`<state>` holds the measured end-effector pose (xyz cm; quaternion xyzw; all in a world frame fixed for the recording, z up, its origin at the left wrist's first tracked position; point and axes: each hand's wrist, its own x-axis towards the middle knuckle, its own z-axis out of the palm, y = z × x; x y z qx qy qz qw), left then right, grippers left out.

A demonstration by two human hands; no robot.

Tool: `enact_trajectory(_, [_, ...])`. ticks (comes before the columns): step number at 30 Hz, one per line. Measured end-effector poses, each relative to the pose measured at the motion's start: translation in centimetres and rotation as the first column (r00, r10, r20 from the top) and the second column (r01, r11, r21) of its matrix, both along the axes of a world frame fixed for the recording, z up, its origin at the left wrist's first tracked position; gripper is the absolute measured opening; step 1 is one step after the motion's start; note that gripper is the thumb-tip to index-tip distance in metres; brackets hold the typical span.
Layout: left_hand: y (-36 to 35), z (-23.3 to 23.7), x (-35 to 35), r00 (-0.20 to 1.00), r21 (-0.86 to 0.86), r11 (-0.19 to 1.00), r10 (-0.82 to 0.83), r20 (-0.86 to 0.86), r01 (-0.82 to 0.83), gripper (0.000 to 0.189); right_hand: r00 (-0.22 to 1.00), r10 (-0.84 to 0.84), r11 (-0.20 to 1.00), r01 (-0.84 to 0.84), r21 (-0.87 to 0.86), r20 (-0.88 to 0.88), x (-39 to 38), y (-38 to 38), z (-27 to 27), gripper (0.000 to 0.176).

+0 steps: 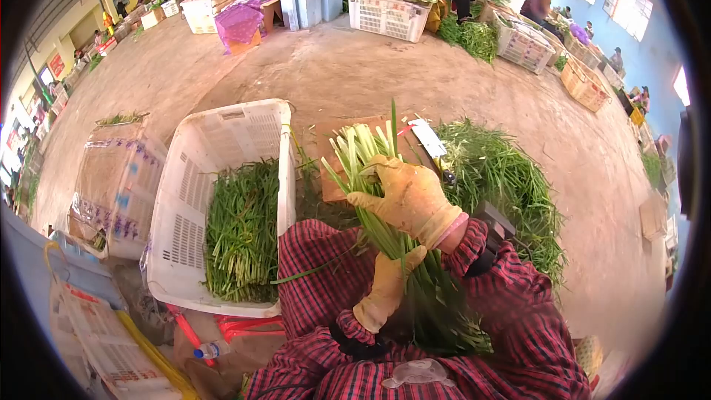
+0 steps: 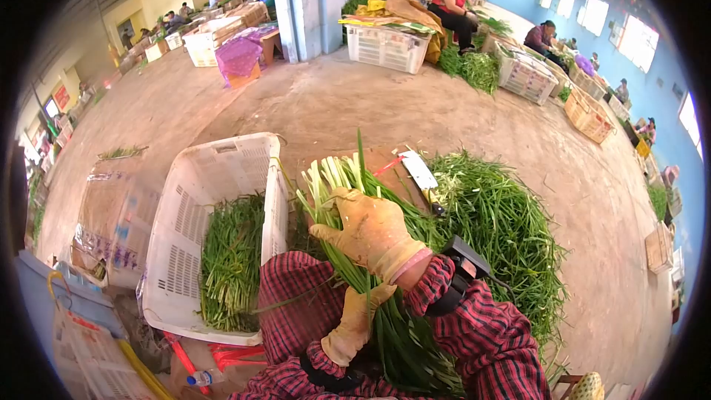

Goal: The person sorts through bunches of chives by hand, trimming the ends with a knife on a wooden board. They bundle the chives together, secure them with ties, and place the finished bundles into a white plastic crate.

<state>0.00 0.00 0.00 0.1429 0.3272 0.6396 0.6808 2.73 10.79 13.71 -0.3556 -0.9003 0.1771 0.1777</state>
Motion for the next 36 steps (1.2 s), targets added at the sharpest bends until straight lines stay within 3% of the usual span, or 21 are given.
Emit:
enact_trajectory(2, [0.3,-0.4,0.9,1.000,0.007,1.000,0.000,-0.027,0.000,0.039,0.999,-0.039,0.999,0.039,0.038,-0.003,0.7,-0.1,0.1,0.032])
enact_trajectory(5, [0.1,-0.8,-0.2,0.996,0.036,0.998,0.060,-0.070,-0.058,0.034,0.988,-0.065,0.995,0.075,0.073,-0.139,-0.4,-0.2,-1.1,0.022])
enact_trajectory(9, [0.3,-1.0,0.4,0.992,0.005,0.999,0.053,-0.111,-0.052,0.033,0.992,-0.094,0.989,0.104,0.109,-0.088,-0.2,0.3,-1.0,0.016])
enact_trajectory(11, [0.1,-0.4,0.0,0.999,0.020,1.000,0.005,-0.050,-0.004,0.033,0.967,-0.068,0.992,0.091,0.084,-0.246,0.0,0.9,-1.7,0.011])
enact_trajectory(12, [0.3,-0.3,-0.1,0.999,0.024,1.000,0.009,-0.049,-0.007,0.033,0.967,-0.064,0.992,0.088,0.088,-0.246,0.4,1.2,-1.3,0.011])
enact_trajectory(14, [0.2,-0.2,-0.2,1.000,0.018,1.000,0.008,0.012,-0.008,0.032,0.919,-0.082,0.979,0.001,-0.205,-0.386,1.7,1.9,-0.3,0.018])
enact_trajectory(17, [0.2,-0.4,-0.4,0.999,0.016,0.999,-0.028,0.028,0.028,0.036,0.914,-0.299,0.713,0.022,-0.701,-0.276,3.2,1.2,2.3,0.019])
enact_trajectory(18, [0.2,-0.3,-0.2,0.999,0.016,0.999,-0.031,0.030,0.030,0.036,0.913,-0.301,0.713,0.024,-0.701,-0.274,3.0,0.8,1.9,0.019])
enact_trajectory(20, [0.0,-0.1,0.0,1.000,0.026,1.000,0.013,0.016,-0.014,0.030,0.912,-0.186,0.933,0.048,-0.357,-0.364,2.0,-0.2,0.3,0.024])
enact_trajectory(21, [0.0,-0.2,0.1,1.000,0.025,1.000,0.011,0.014,-0.011,0.030,0.911,-0.189,0.932,0.050,-0.358,-0.366,1.6,-0.4,-0.4,0.024])
enact_trajectory(23, [-0.1,-0.3,0.2,0.995,-0.027,0.999,0.022,-0.094,-0.025,0.029,0.987,-0.081,0.997,0.078,-0.028,-0.138,0.8,-0.5,-1.4,0.032])
enact_trajectory(28, [0.1,-0.5,0.5,0.993,-0.032,0.995,0.089,-0.078,-0.092,0.033,0.991,0.017,0.999,-0.023,-0.044,-0.130,0.7,-0.5,-1.2,0.030])
enact_trajectory(30, [0.4,-1.3,0.5,0.993,-0.051,0.996,0.071,-0.099,-0.077,0.035,0.997,0.032,0.997,-0.026,0.079,-0.072,0.9,-0.8,-1.6,0.023])
enact_trajectory(34, [0.4,-1.1,0.1,0.999,0.003,0.999,0.033,0.042,-0.033,0.043,0.998,0.068,0.989,-0.066,0.130,-0.007,1.7,-1.2,-1.9,0.019])
enact_trajectory(35, [0.3,-0.8,0.1,0.997,-0.001,0.999,0.034,0.071,-0.034,0.045,0.970,0.144,0.978,-0.169,-0.119,-0.196,2.0,-1.5,-1.8,0.018])
enact_trajectory(36, [0.2,-0.7,-0.1,0.997,-0.002,0.999,0.035,0.072,-0.035,0.045,0.906,0.162,0.891,-0.305,-0.336,-0.392,2.4,-1.7,-1.6,0.017])
